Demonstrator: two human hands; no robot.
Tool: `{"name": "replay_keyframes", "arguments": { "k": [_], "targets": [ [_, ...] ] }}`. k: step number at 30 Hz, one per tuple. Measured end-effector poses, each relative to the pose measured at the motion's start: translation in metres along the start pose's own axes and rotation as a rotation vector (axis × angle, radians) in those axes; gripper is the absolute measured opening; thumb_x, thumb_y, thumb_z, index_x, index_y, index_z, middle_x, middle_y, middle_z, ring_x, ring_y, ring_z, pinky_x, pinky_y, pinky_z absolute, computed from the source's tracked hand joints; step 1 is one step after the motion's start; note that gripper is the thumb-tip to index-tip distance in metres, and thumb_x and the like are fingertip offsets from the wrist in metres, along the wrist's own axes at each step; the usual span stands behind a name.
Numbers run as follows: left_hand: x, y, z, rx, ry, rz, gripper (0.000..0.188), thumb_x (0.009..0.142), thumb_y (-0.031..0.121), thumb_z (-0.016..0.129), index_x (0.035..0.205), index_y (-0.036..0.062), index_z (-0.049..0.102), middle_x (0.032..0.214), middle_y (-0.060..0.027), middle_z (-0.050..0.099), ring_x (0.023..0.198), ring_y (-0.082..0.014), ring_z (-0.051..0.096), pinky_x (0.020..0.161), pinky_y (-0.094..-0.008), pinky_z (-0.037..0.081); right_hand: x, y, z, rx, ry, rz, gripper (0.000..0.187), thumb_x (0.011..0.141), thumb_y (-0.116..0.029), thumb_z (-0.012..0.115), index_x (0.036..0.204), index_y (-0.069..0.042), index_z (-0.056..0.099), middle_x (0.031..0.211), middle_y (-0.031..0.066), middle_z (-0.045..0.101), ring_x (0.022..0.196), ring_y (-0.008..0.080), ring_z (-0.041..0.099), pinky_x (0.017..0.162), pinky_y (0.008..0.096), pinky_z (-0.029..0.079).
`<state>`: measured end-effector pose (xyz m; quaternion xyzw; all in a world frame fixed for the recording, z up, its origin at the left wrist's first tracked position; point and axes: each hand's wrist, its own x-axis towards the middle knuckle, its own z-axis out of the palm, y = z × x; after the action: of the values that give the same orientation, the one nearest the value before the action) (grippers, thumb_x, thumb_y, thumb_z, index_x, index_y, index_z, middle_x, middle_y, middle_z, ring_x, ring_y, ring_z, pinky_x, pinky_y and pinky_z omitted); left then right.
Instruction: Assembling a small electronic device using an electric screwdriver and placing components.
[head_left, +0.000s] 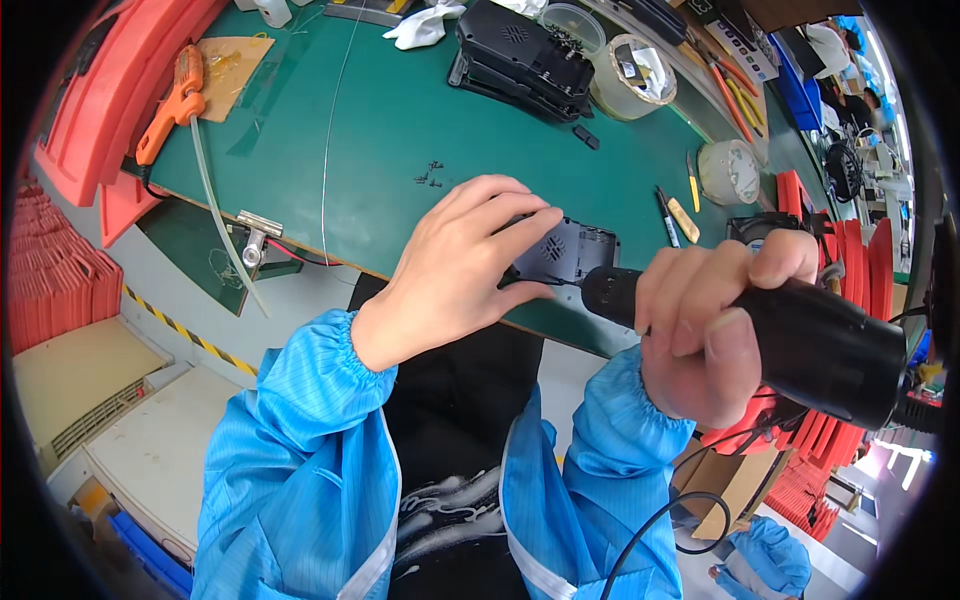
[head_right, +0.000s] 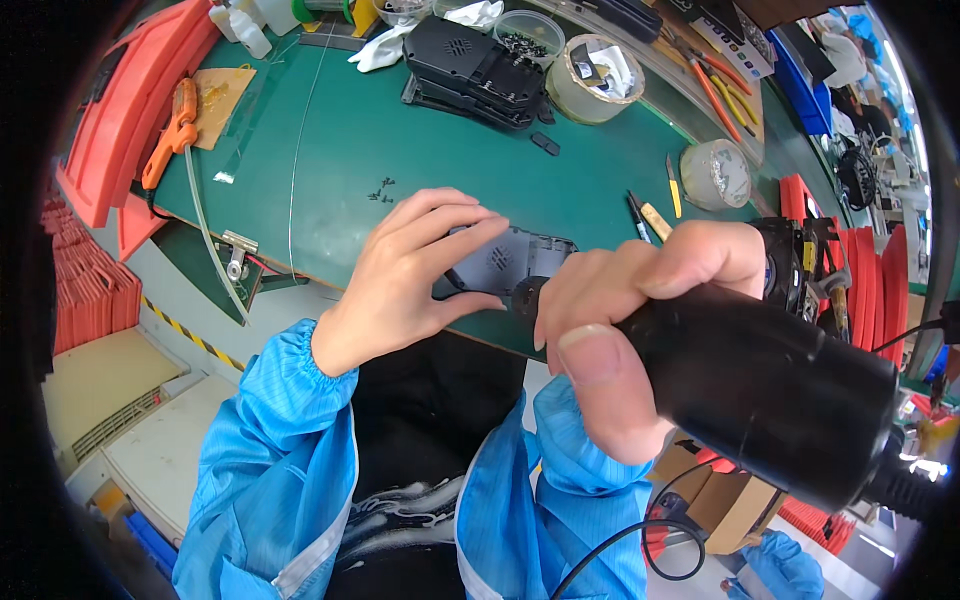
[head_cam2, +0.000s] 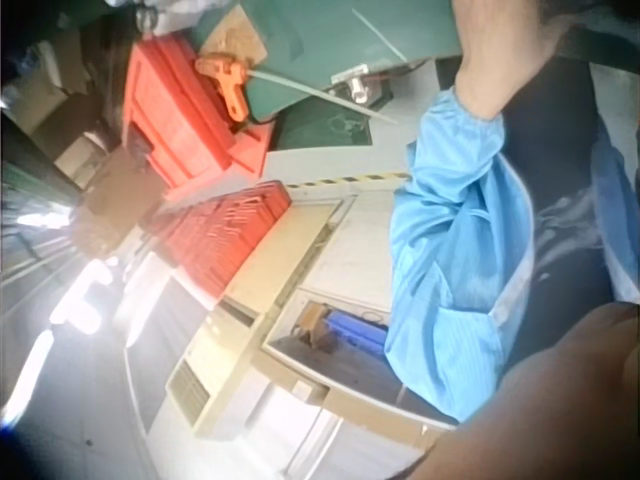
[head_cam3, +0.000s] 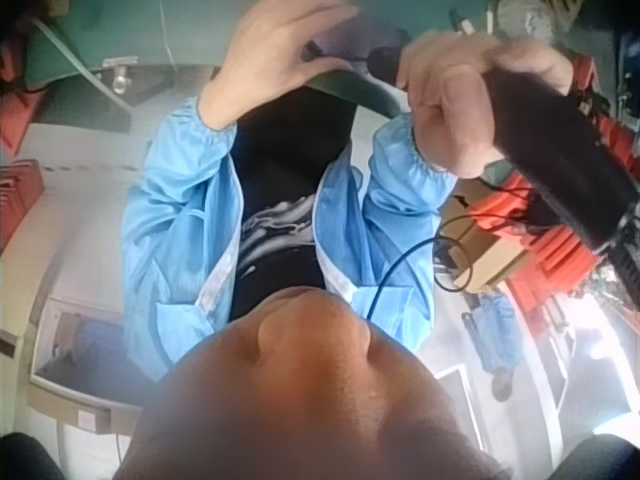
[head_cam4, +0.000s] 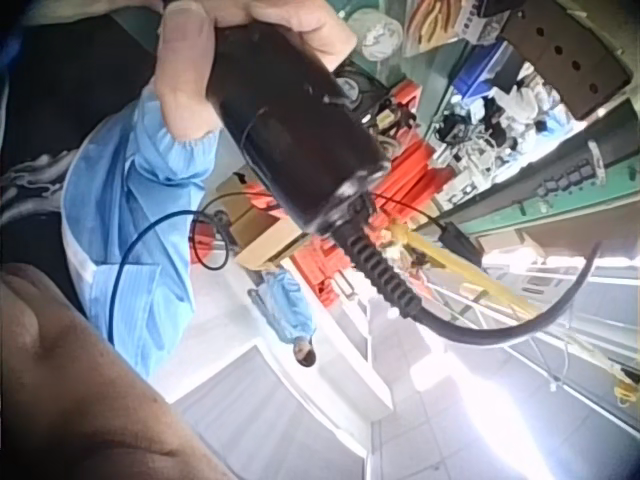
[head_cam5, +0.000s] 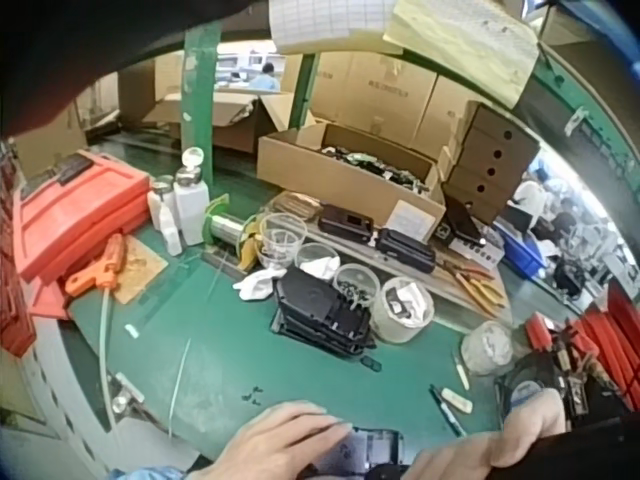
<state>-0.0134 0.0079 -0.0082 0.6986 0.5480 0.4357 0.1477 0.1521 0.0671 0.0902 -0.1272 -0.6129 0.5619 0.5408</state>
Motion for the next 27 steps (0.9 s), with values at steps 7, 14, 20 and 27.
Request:
{"name": "replay_keyframes", "arguments": {
  "k": [7,14,20,27],
  "targets": [
    [-0.001,0.000,0.001,0.017,0.001,-0.006,0.069,0.059,0.016,0.093,0.123,0.0052,0.071,0.122,-0.0107,0.067,0.114,-0.0334,0.062,0.094,-0.0448,0.053,-0.003,0.006,0.003,-0.023,0.042,0.062,0.034,0.089,-0.010,0.064,0.112,-0.007,0.039,0.061,0.0032,0.049,0.044,0.0136,0.044,0.047,0.0321,0.043],
    [-0.002,0.002,0.001,0.040,0.014,-0.009,0.069,0.058,0.017,0.093,0.123,0.0054,0.071,0.122,-0.0112,0.067,0.113,-0.0337,0.062,0.093,-0.0447,0.053,-0.005,0.010,0.007,-0.018,0.048,0.060,0.035,0.088,-0.008,0.064,0.111,-0.007,0.038,0.061,0.0030,0.049,0.044,0.0137,0.045,0.047,0.0314,0.043],
    [-0.003,0.000,0.002,0.029,0.029,0.020,0.070,0.059,0.017,0.093,0.124,0.0046,0.070,0.121,-0.0115,0.066,0.112,-0.0341,0.061,0.093,-0.0448,0.053,-0.004,0.011,0.000,0.013,-0.065,0.042,0.036,0.088,-0.008,0.064,0.112,-0.007,0.038,0.061,0.0034,0.049,0.044,0.0140,0.047,0.048,0.0308,0.044],
    [-0.002,0.001,0.000,0.013,0.019,0.021,0.070,0.060,0.017,0.093,0.124,0.0038,0.069,0.121,-0.0115,0.065,0.112,-0.0345,0.060,0.094,-0.0444,0.053,0.012,0.000,-0.017,0.229,-0.165,0.013,0.041,0.085,0.003,0.067,0.116,-0.004,0.041,0.068,0.0067,0.056,0.052,0.0177,0.052,0.055,0.0344,0.048]
  ]
}}
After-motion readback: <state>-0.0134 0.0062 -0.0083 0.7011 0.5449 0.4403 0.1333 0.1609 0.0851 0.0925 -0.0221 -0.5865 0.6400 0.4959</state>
